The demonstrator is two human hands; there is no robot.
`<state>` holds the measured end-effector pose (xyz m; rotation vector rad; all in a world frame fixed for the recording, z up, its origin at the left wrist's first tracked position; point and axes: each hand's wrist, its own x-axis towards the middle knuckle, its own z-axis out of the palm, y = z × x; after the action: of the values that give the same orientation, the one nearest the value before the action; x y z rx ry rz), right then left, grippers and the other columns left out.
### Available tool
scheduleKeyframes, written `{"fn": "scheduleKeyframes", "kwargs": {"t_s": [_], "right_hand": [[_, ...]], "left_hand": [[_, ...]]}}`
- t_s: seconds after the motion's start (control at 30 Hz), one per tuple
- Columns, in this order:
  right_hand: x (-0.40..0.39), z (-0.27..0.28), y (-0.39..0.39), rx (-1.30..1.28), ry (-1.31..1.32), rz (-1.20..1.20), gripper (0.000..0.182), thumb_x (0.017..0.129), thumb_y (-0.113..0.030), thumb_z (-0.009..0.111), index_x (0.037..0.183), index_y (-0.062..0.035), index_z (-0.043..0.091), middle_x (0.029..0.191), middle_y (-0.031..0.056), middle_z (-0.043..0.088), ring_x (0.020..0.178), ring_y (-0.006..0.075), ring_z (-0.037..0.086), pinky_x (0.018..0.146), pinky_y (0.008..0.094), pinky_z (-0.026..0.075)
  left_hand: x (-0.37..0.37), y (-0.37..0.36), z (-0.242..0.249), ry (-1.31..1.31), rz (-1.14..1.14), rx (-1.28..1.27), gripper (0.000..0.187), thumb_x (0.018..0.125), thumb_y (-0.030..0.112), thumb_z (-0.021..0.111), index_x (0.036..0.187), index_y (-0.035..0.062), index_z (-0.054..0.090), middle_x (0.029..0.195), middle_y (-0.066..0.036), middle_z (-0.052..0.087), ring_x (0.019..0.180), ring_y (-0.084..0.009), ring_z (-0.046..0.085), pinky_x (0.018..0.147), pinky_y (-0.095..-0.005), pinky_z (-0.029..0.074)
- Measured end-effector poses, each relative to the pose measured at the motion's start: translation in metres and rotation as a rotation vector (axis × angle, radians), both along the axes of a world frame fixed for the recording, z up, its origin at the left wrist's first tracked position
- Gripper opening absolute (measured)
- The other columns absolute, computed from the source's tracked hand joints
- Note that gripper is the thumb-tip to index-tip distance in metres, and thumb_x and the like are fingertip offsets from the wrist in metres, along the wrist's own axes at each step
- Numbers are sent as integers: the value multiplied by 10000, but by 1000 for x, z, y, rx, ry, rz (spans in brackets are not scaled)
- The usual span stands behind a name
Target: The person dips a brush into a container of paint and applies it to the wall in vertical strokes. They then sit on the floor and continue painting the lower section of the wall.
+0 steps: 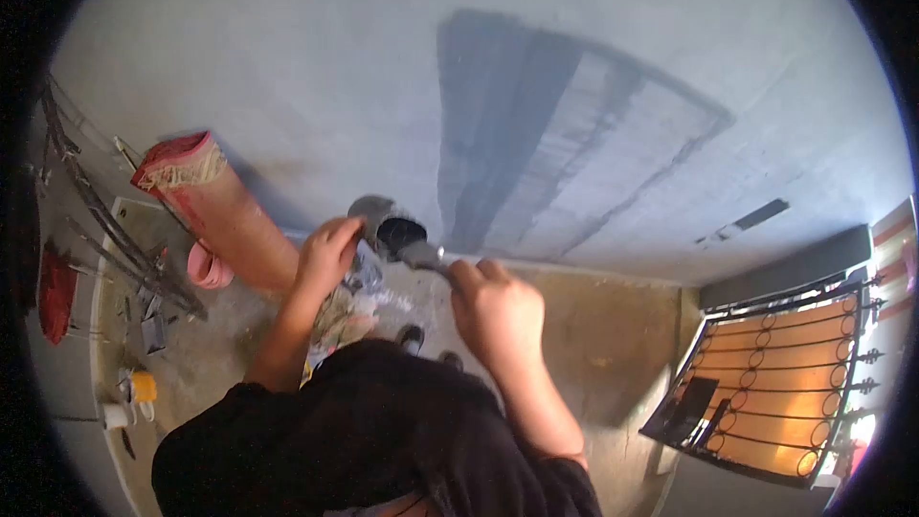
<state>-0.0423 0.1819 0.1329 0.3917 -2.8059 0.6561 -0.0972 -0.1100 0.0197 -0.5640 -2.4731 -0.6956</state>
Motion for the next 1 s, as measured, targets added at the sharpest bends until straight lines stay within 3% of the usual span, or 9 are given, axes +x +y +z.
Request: {"fn": "scheduleKeyframes", "kwargs": {"t_s": [0.2,0.3,0.37,0.47,0.57,0.63,0.73,0.87,1.0], "right_hand": [[-10,17,-23,-166,-65,-87,173,836,-192,770,984,-111,731,737,110,718,653,287,707,605,362,541],[-12,38,-40,-282,-127,-141,147,873,-189,712,1006,-127,719,809,135,739,711,315,720,635,371,561],[-13,37,-52,-316,-202,-130,159,876,-139,712,1029,-94,713,807,147,742,699,278,736,638,342,558],[-16,29,-78,-836,-392,32,124,890,-43,732,993,-3,677,788,120,729,718,144,714,635,291,526],[-24,14,-102,-856,-134,64,71,903,-26,715,954,-7,670,790,105,720,732,122,695,636,286,517],[-29,23,-115,-704,-28,88,121,880,-25,734,977,-26,663,829,110,715,723,179,687,651,317,522],[-32,32,-129,-329,177,248,294,841,-62,771,1107,-77,646,943,107,713,781,332,651,746,389,520],[-37,29,-143,-276,178,347,368,828,-50,757,1172,-105,640,956,72,703,861,297,667,752,391,504],[-33,27,-152,-226,159,283,301,835,-72,774,1120,-89,677,956,76,705,831,294,661,789,387,515]], "left_hand": [[-18,-21,17,-22,-69,5,330,833,-22,656,1158,31,631,1075,-178,700,1001,-380,672,846,-448,559],[-21,-36,23,-68,-51,3,324,831,-25,657,1150,24,629,1085,-180,699,1025,-376,672,862,-445,560],[-20,-44,22,42,-51,38,317,837,-22,659,1149,21,628,1081,-175,700,1029,-377,671,863,-444,559],[-15,-62,20,34,-50,114,344,833,-77,643,1159,32,644,1129,-154,708,1030,-376,678,875,-440,556],[-13,-74,25,84,-52,159,360,821,-90,646,1157,37,643,1136,-142,710,1043,-363,681,879,-433,559],[-19,-85,30,92,-62,175,370,812,-96,649,1156,40,641,1140,-135,711,1050,-356,682,880,-429,561],[-24,-99,41,30,-94,162,381,796,-91,664,1151,45,638,1147,-122,715,1058,-346,686,885,-418,567],[-33,-106,54,81,-167,84,342,791,-71,692,1114,30,649,1117,-103,728,1066,-306,693,876,-390,584],[-32,-103,56,142,-245,114,379,772,-89,703,1127,35,654,1131,-99,729,1088,-288,691,887,-379,584]]}}
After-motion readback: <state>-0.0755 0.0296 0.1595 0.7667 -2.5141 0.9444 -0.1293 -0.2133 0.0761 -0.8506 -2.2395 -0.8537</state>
